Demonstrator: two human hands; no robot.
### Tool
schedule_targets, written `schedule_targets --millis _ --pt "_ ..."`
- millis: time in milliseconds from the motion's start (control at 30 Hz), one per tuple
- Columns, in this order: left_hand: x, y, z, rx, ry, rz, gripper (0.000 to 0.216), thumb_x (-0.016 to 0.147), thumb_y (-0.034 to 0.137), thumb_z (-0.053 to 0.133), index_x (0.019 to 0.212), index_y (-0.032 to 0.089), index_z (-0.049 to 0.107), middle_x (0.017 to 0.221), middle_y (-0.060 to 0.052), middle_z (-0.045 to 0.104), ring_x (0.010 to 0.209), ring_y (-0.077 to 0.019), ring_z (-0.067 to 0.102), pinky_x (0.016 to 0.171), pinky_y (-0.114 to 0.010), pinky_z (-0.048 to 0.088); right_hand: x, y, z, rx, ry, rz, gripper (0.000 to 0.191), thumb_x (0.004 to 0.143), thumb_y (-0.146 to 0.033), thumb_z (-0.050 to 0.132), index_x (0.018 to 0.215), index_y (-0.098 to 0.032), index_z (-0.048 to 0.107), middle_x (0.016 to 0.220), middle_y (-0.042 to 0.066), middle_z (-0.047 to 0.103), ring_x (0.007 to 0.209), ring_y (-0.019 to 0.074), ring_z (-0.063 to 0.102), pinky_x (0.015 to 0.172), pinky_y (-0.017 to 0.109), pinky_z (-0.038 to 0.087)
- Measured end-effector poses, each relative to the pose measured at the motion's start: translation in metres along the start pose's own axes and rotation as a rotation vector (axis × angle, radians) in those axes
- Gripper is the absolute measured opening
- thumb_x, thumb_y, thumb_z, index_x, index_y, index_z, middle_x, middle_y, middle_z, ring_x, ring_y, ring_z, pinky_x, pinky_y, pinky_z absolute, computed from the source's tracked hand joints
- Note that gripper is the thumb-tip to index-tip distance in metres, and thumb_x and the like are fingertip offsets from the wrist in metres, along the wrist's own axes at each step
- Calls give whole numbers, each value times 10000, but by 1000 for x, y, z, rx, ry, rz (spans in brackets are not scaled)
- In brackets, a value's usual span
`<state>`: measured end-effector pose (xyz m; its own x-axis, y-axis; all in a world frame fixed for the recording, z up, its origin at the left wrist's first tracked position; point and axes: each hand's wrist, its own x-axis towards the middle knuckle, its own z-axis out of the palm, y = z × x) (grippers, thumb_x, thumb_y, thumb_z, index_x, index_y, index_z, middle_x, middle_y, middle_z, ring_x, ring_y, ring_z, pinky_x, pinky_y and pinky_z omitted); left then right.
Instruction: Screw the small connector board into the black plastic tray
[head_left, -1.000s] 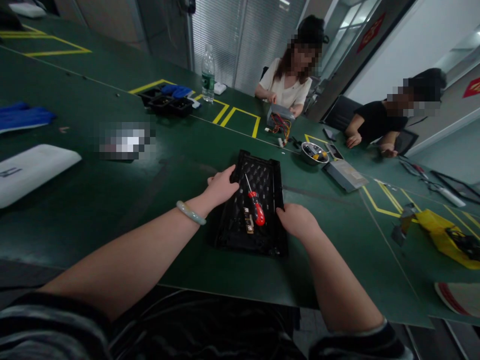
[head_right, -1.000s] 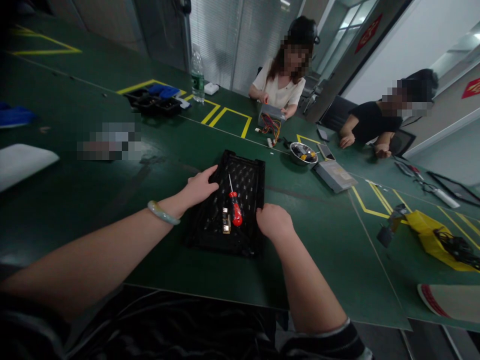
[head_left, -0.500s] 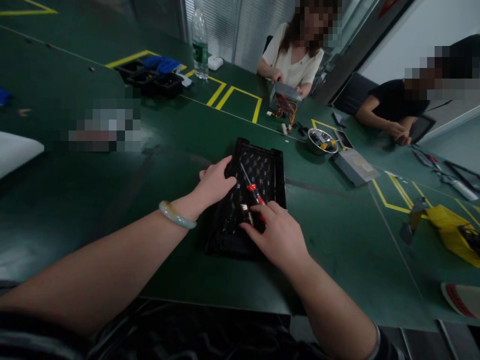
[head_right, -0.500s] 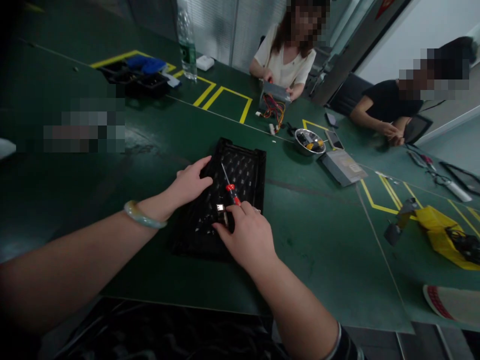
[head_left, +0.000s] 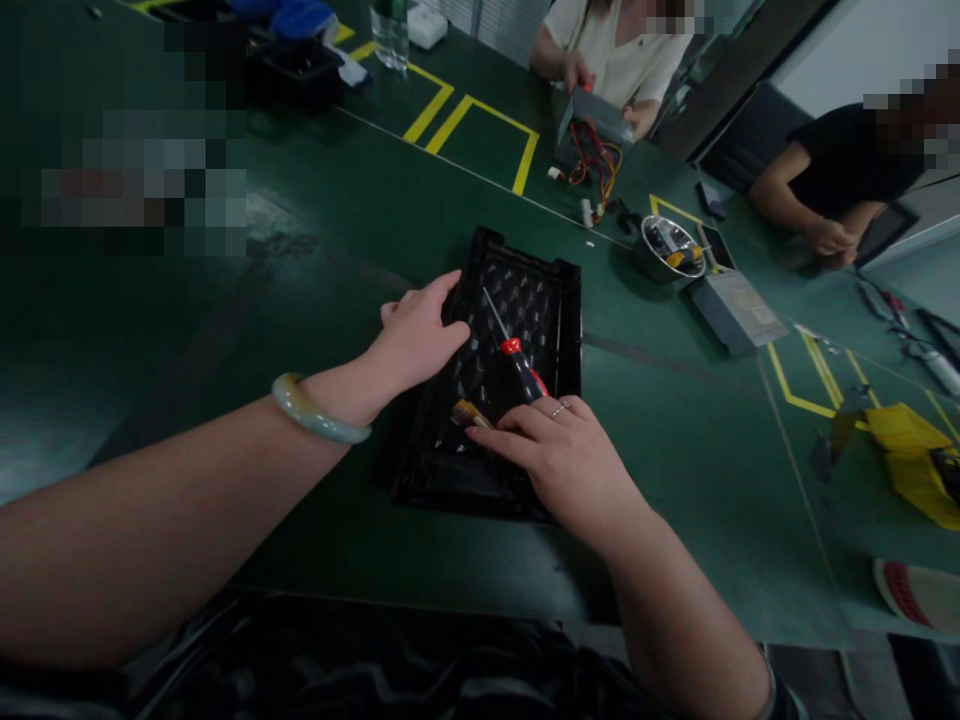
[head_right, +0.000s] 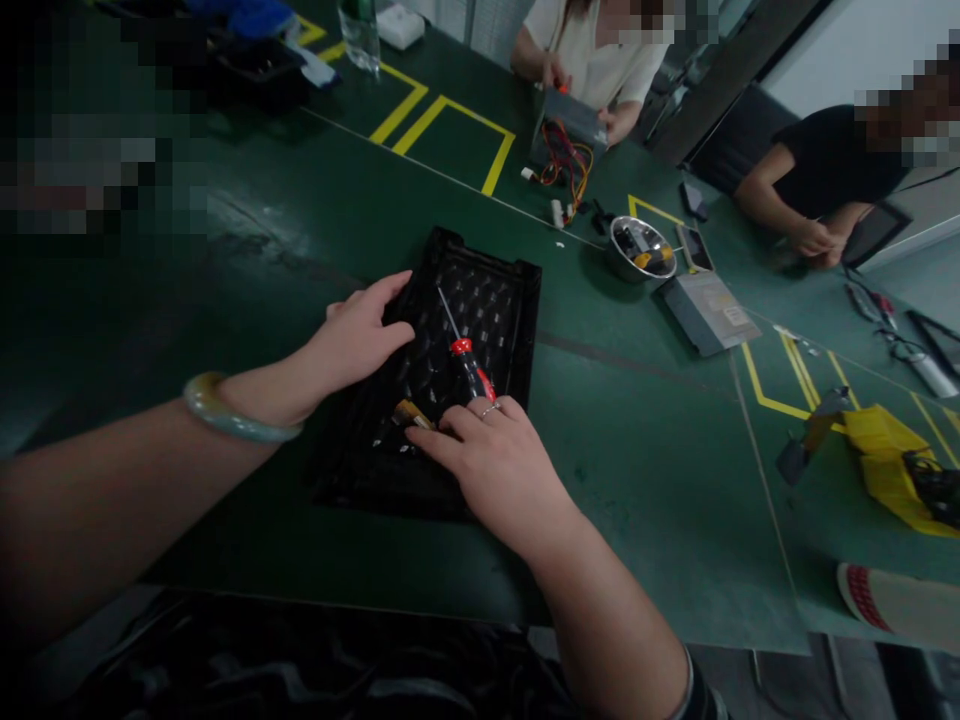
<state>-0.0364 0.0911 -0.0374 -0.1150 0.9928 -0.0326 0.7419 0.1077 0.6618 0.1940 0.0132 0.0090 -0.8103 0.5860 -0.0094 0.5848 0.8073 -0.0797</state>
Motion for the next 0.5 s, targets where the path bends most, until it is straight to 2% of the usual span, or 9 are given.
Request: schedule_targets --millis 267,400,500 --pt "-4 2 -6 -19 -13 40 748 906 316 536 1642 265 416 1582 -87 584 1476 -370 506 1258 -601 321 1 -1 1 -137 159 -41 232 1032 -190 641 1236 -254 730 1061 -40 752 959 201 572 837 380 354" --pt "-5 2 -6 -20 -10 39 772 892 310 552 1648 238 418 1567 -112 593 1458 -392 517 1253 -614 321 0 -2 -4 -148 298 -58 186 1030 -221 655 1200 -256 723 1147 -25 751 969 186 613 841 373 395" --pt "-5 3 -6 -14 -13 34 770 894 313 548 1650 239 420 1588 -105 576 1461 -390 516 1251 -601 326 -6 -8 -9 -42 406 -89 159 1008 -216 680 1164 -193 686 1280 24 747 1112 183 679 970 367 477"
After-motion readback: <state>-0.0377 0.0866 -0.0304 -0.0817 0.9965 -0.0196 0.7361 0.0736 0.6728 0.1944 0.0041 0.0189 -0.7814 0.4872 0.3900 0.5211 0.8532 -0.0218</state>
